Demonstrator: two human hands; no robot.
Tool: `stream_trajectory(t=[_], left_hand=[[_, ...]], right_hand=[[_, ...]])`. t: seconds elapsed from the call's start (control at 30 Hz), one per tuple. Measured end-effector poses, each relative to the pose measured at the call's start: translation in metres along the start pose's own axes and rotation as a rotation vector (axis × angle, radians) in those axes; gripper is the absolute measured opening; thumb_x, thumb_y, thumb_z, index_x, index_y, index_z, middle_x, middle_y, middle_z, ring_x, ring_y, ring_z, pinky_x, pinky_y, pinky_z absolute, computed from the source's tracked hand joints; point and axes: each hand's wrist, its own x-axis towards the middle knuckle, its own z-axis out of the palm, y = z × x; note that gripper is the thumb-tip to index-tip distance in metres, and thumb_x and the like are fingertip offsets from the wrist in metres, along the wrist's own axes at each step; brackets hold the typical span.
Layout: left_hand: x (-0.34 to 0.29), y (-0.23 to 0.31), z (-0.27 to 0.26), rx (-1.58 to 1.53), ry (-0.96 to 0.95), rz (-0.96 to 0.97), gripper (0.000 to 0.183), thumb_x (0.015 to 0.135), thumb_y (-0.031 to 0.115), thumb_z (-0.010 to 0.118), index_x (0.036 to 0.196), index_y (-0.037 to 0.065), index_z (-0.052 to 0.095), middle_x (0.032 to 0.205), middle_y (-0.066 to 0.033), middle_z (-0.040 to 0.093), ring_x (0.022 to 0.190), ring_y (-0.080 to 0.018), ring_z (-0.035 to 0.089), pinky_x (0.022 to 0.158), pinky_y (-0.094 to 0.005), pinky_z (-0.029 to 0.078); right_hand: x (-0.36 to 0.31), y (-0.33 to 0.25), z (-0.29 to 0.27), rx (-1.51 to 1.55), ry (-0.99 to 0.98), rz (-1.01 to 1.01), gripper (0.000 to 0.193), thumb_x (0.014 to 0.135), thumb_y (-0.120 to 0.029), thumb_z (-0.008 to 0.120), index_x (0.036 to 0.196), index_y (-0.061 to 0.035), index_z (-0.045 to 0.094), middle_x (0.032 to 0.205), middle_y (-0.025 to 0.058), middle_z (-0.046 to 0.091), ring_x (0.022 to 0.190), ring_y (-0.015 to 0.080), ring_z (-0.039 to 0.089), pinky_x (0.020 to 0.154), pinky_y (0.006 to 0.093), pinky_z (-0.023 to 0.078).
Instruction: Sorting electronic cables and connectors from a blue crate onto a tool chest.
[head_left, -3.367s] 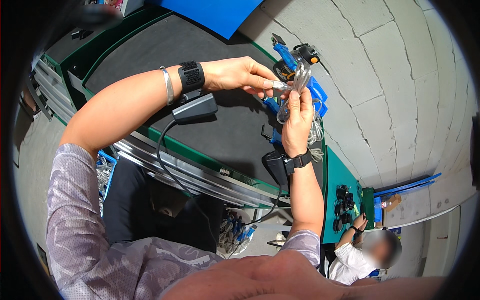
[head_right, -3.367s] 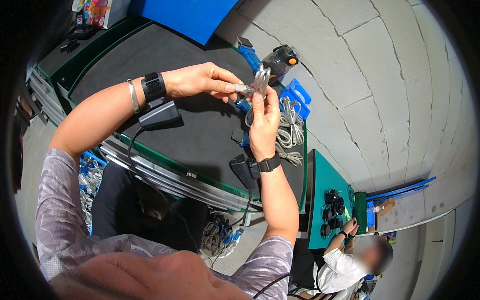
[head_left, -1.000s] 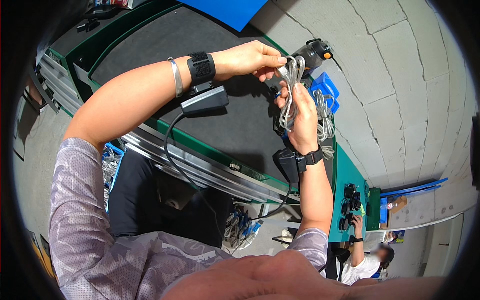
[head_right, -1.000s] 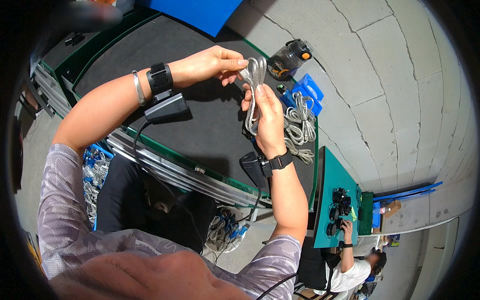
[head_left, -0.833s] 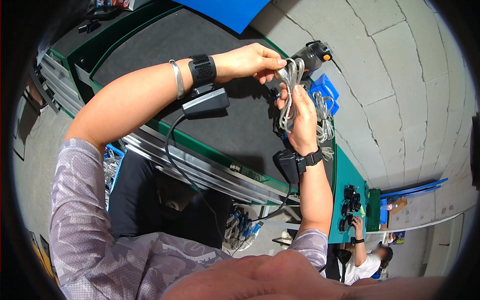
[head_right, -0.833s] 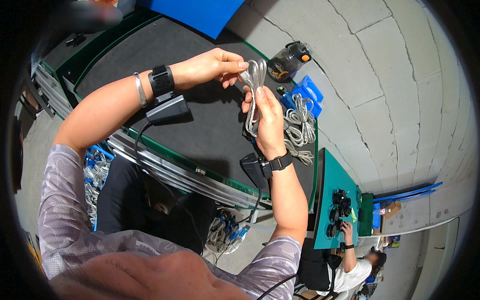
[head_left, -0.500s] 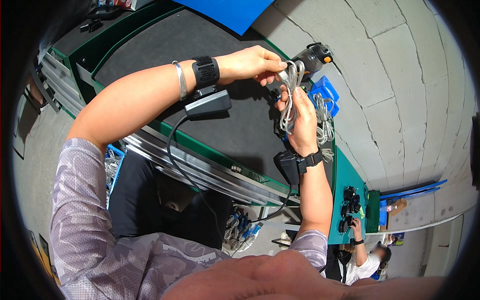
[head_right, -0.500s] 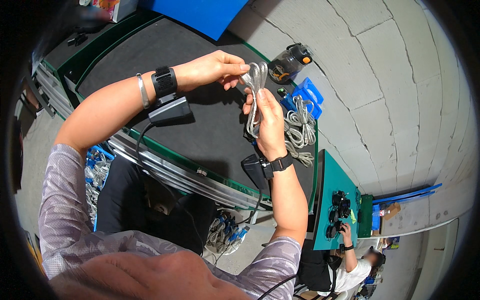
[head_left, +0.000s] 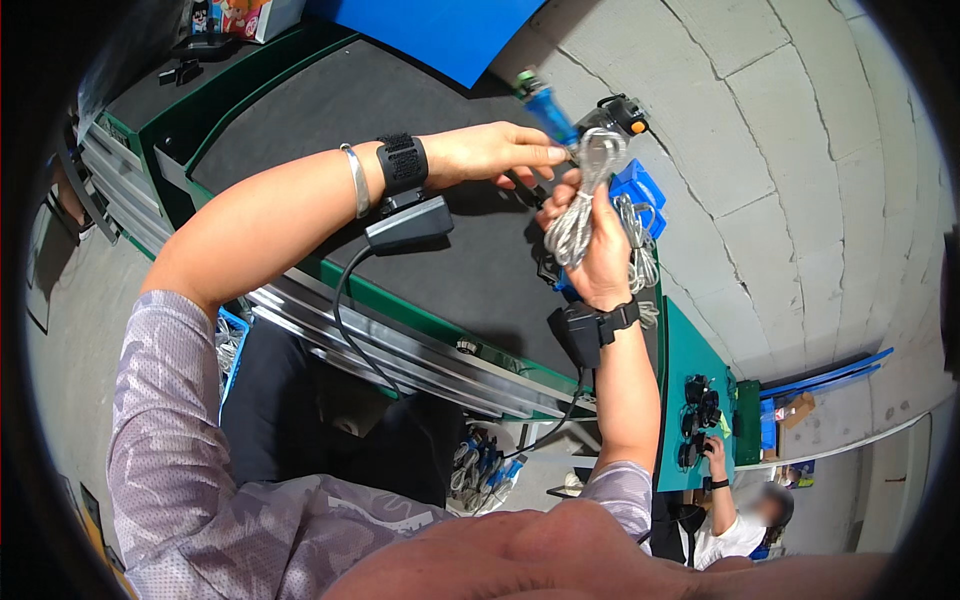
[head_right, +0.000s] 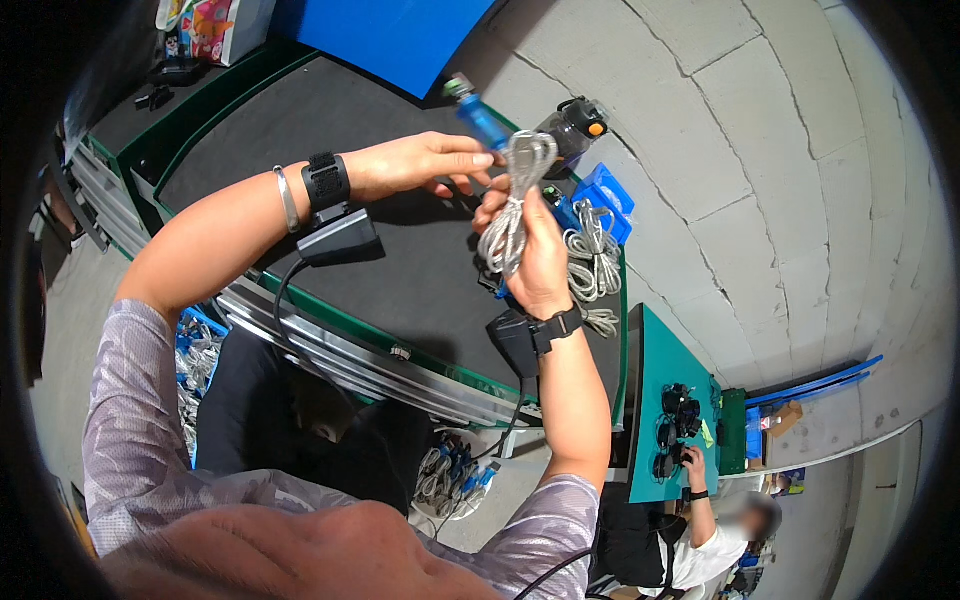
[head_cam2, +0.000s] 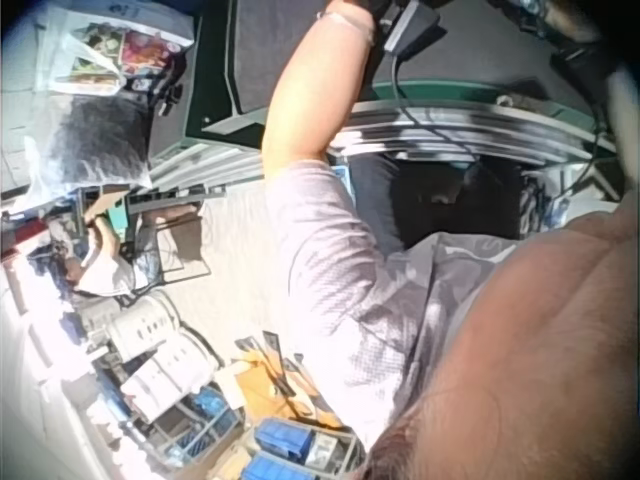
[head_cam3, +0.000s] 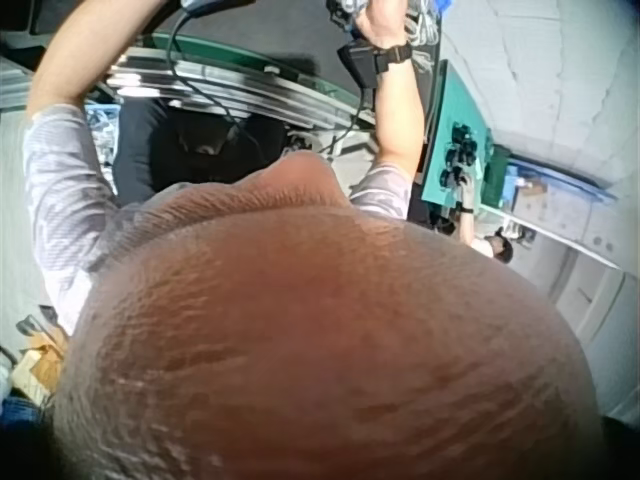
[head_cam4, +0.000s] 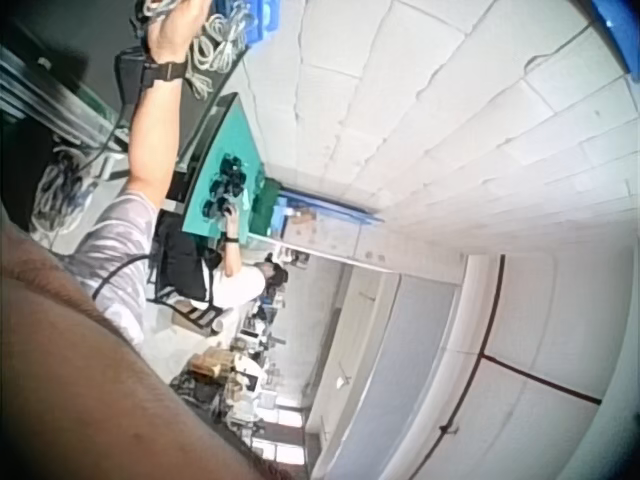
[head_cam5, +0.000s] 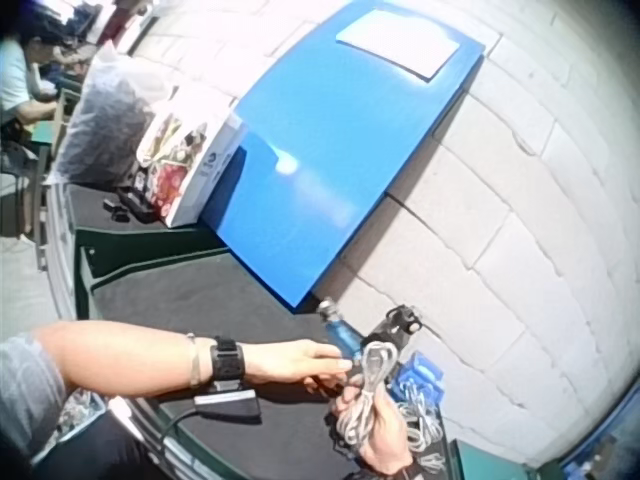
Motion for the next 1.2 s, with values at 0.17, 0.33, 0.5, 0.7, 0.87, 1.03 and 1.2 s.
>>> stream_trajectory(t=[0.17, 0.33, 0.5, 0.7, 0.87, 1.03, 1.2], left_hand=[[-0.001, 0.005, 0.001, -0.008, -0.003, 0.041, 0.044, 0.094, 0.044, 0.058, 0.107, 0.002, 0.062, 0.090, -0.0003, 0.062, 0.087, -0.0078, 0.053, 0.081, -0.0255, 0.043], [0.000, 0.003, 0.004, -0.074, -0.022, 0.120, 0.039, 0.098, 0.041, 0.051, 0.109, 0.004, 0.060, 0.097, 0.0003, 0.062, 0.088, -0.0066, 0.054, 0.084, -0.0247, 0.044], [0.002, 0.004, 0.000, -0.172, -0.033, 0.152, 0.034, 0.102, 0.033, 0.045, 0.115, 0.004, 0.057, 0.100, -0.0025, 0.063, 0.083, -0.0069, 0.058, 0.078, -0.0232, 0.049], [-0.007, 0.006, 0.011, 0.050, -0.363, -0.081, 0.038, 0.101, 0.033, 0.046, 0.105, -0.002, 0.061, 0.084, -0.0068, 0.065, 0.066, -0.0099, 0.061, 0.063, -0.0233, 0.050], [-0.011, 0.014, 0.017, 0.063, -0.393, -0.132, 0.037, 0.101, 0.033, 0.046, 0.105, -0.001, 0.061, 0.084, -0.0074, 0.067, 0.066, -0.0111, 0.062, 0.062, -0.0247, 0.051], [-0.012, 0.020, 0.006, 0.543, -0.073, 0.074, 0.043, 0.094, 0.043, 0.057, 0.098, 0.000, 0.063, 0.079, -0.0081, 0.067, 0.069, -0.0129, 0.064, 0.064, -0.0276, 0.050], [-0.005, 0.017, 0.000, 0.929, 0.354, 0.499, 0.027, 0.089, 0.026, 0.067, 0.101, 0.002, 0.063, 0.087, -0.0084, 0.065, 0.081, -0.0207, 0.062, 0.076, -0.0319, 0.049]], right_hand=[[-0.001, 0.008, 0.007, -0.153, -0.029, 0.134, 0.046, 0.104, -0.036, 0.034, 0.121, 0.0026, 0.052, 0.100, 0.0113, 0.063, 0.090, 0.0192, 0.063, 0.084, 0.0334, 0.052], [-0.006, 0.006, 0.016, -0.284, 0.029, 0.124, 0.041, 0.102, -0.033, 0.044, 0.125, -0.0006, 0.053, 0.116, 0.0094, 0.061, 0.110, 0.0179, 0.057, 0.094, 0.0343, 0.046], [-0.004, -0.005, 0.012, -0.402, 0.141, 0.018, 0.038, 0.099, -0.030, 0.052, 0.124, -0.0025, 0.054, 0.116, 0.0077, 0.061, 0.108, 0.0157, 0.056, 0.092, 0.0324, 0.045], [-0.002, -0.015, 0.009, -0.116, 0.004, -0.164, 0.052, 0.099, -0.039, 0.049, 0.138, -0.0056, 0.041, 0.130, 0.0130, 0.052, 0.119, 0.0222, 0.050, 0.102, 0.0400, 0.039], [-0.005, -0.019, 0.009, -0.143, -0.031, -0.109, 0.048, 0.098, -0.036, 0.052, 0.135, -0.0061, 0.044, 0.125, 0.0102, 0.054, 0.115, 0.0195, 0.052, 0.099, 0.0376, 0.041], [-0.001, -0.026, -0.004, -0.238, 0.185, -0.113, 0.038, 0.097, -0.029, 0.057, 0.128, -0.0072, 0.053, 0.110, 0.0014, 0.059, 0.106, 0.0128, 0.056, 0.091, 0.0312, 0.044], [0.000, -0.018, -0.004, -0.212, 0.082, -0.170, 0.037, 0.094, -0.011, 0.061, 0.128, -0.0036, 0.051, 0.109, 0.0059, 0.059, 0.096, 0.0142, 0.061, 0.086, 0.0264, 0.051]])
